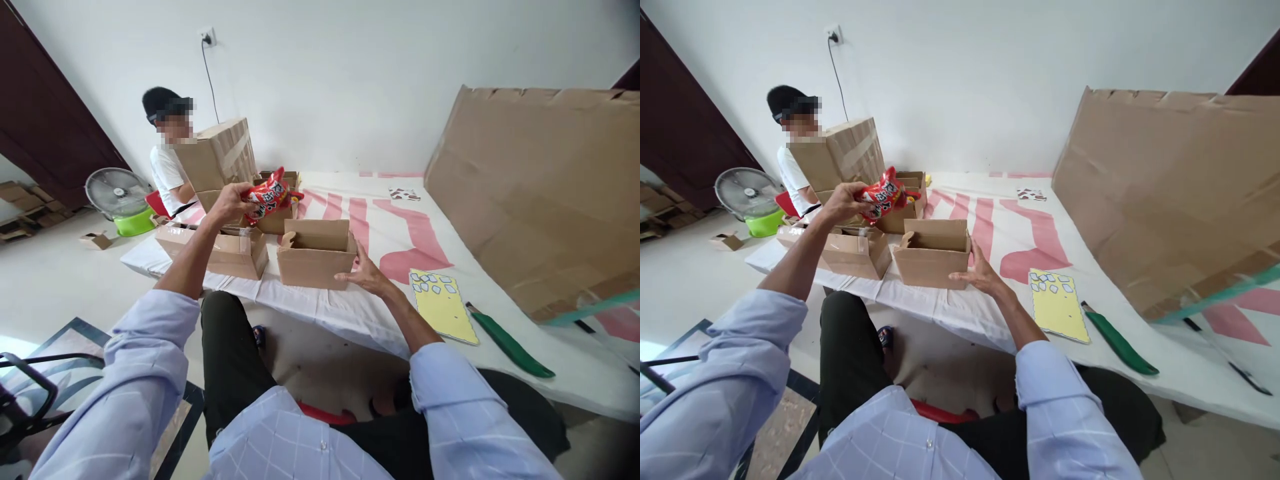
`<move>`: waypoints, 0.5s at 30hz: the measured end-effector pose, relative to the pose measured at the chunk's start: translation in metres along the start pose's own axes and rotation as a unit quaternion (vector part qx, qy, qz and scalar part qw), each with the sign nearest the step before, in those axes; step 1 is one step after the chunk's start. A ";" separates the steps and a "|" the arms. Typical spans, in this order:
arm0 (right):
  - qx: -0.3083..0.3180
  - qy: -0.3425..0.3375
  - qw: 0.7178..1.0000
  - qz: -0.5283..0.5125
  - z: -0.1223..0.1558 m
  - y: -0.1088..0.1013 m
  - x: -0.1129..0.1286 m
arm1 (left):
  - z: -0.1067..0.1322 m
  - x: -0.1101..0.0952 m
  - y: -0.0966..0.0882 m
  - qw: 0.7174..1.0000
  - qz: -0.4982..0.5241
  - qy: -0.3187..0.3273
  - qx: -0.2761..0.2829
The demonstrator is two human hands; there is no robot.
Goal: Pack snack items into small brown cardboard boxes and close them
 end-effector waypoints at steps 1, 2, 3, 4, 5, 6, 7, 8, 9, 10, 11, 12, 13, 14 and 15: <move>0.006 -0.003 1.000 -0.023 -0.003 0.005 -0.001 | -0.009 0.010 0.007 0.999 -0.036 -0.020 0.021; 0.011 -0.005 0.999 -0.045 -0.006 0.009 -0.003 | -0.016 0.020 0.013 0.996 -0.075 -0.037 0.038; 0.015 -0.004 0.998 -0.063 -0.009 0.012 -0.005 | -0.023 0.029 0.019 0.991 -0.114 -0.051 0.053; 0.019 -0.002 0.997 -0.077 -0.011 0.015 -0.007 | -0.029 0.037 0.024 0.984 -0.153 -0.061 0.067; 0.021 0.001 0.996 -0.086 -0.013 0.016 -0.010 | -0.035 0.044 0.028 0.976 -0.188 -0.069 0.082; 0.021 0.005 0.996 -0.091 -0.015 0.017 -0.014 | -0.040 0.051 0.032 0.967 -0.220 -0.077 0.098; 0.021 0.009 0.995 -0.094 -0.016 0.017 -0.019 | -0.045 0.058 0.036 0.958 -0.250 -0.084 0.115; 0.020 0.012 0.995 -0.095 -0.018 0.017 -0.023 | -0.050 0.064 0.039 0.947 -0.277 -0.093 0.132; 0.019 0.015 0.995 -0.095 -0.019 0.016 -0.027 | -0.054 0.071 0.043 0.938 -0.298 -0.101 0.147; 0.020 0.015 0.995 -0.095 -0.020 0.015 -0.030 | -0.058 0.077 0.046 0.929 -0.314 -0.109 0.160; 0.023 0.015 0.995 -0.095 -0.021 0.015 -0.033 | -0.062 0.083 0.048 0.923 -0.323 -0.118 0.170; 0.028 0.015 0.995 -0.097 -0.022 0.014 -0.034 | -0.064 0.089 0.051 0.920 -0.327 -0.126 0.174; 0.034 0.015 0.994 -0.100 -0.024 0.015 -0.034 | -0.067 0.094 0.053 0.919 -0.328 -0.133 0.173; 0.041 0.013 0.994 -0.103 -0.026 0.015 -0.033 | -0.069 0.100 0.055 0.919 -0.328 -0.139 0.168; 0.050 0.011 0.993 -0.107 -0.029 0.017 -0.032 | -0.071 0.104 0.056 0.920 -0.327 -0.143 0.161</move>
Point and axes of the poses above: each hand's wrist, its own z-axis away from the middle knuckle, its own y-axis out of the palm, x = y × z, the point moved 5 cm from there along -z, towards the middle knuckle, and after that the axes turned 15 degrees about z, right-handed, at the moved point
